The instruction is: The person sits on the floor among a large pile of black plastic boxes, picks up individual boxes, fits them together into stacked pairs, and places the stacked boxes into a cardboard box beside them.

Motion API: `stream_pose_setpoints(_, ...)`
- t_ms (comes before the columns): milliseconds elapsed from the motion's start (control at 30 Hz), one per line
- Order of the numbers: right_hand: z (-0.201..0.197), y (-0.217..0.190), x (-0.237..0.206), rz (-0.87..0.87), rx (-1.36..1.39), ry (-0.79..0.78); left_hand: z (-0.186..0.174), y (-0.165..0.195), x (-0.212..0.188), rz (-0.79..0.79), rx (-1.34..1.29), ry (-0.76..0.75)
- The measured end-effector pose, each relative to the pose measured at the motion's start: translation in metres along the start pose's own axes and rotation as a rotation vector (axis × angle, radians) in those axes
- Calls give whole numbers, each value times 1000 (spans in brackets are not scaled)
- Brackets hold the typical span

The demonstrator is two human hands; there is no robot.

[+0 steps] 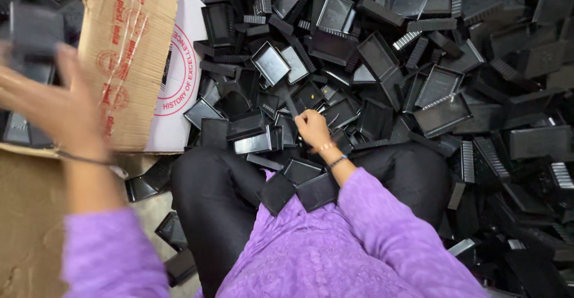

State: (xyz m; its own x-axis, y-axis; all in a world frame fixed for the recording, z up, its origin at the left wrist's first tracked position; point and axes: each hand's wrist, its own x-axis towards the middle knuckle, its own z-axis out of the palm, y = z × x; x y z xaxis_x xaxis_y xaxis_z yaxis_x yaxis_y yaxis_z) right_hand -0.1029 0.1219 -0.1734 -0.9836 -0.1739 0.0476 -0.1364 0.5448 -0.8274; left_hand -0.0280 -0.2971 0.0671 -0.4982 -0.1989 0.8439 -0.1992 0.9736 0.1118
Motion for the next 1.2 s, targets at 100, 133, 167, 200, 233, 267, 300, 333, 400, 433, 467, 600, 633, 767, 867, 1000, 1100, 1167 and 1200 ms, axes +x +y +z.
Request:
stream_pose_setpoints(100,-21,-31,-45,106,413,-3,7,120,-96,-204,-793,-244)
stream_pose_setpoints(133,-28,-44,-61,36,498,-39,9,160,-127,-478,-648,-621)
stream_pose_setpoints(167,-35,-56,-76,-80,507,-106,22,201,-151,-519,-959,-620)
stream_pose_setpoints(200,-41,-66,-89,-199,514,-177,28,234,-174,-512,-1215,-611)
stream_pose_setpoints(233,-47,-72,-95,-320,522,-250,35,249,-187,-909,-1351,-760)
stream_pose_setpoints(267,-54,-72,-92,-279,462,-301,42,260,-196,-1314,-1465,-914)
stream_pose_setpoints(300,-63,-66,-85,-234,405,-354,50,260,-199,-1311,-1569,-833)
stream_pose_setpoints(333,-71,-56,-74,-188,348,-409,57,255,-198,-1308,-1668,-747)
stream_pose_setpoints(400,-89,-20,-26,-514,-52,13,67,234,-190,-1422,-1789,-658)
stream_pose_setpoints(433,-97,1,-7,-439,-265,41,70,221,-186,-1544,-1804,-664)
stream_pose_setpoints(467,-105,21,9,-363,-475,73,72,211,-183,-1660,-1817,-669)
stream_pose_setpoints(600,-115,64,34,-164,-722,-152,67,197,-186,-1870,-1856,-725)
stream_pose_setpoints(633,-117,63,32,-81,-751,-231,63,200,-188,-1856,-1840,-768)
stream_pose_setpoints(767,-135,22,7,-508,-601,198,49,220,-191,-1814,-1888,-931)
stream_pose_setpoints(867,-146,-23,-13,-756,-506,306,51,252,-187,-1820,-1890,-1173)
stream_pose_setpoints(1000,-140,-72,-37,-783,-304,262,73,297,-178,-1860,-1779,-1170)
stream_pose_setpoints(1100,-125,-91,-57,-628,-16,92,83,307,-172,-1671,-1988,-972)
stream_pose_setpoints(1167,-120,-96,-62,-495,112,18,81,304,-168,-1404,-1974,-834)
stream_pose_setpoints(1200,-118,-97,-65,-424,131,11,78,301,-167,-1357,-1948,-853)
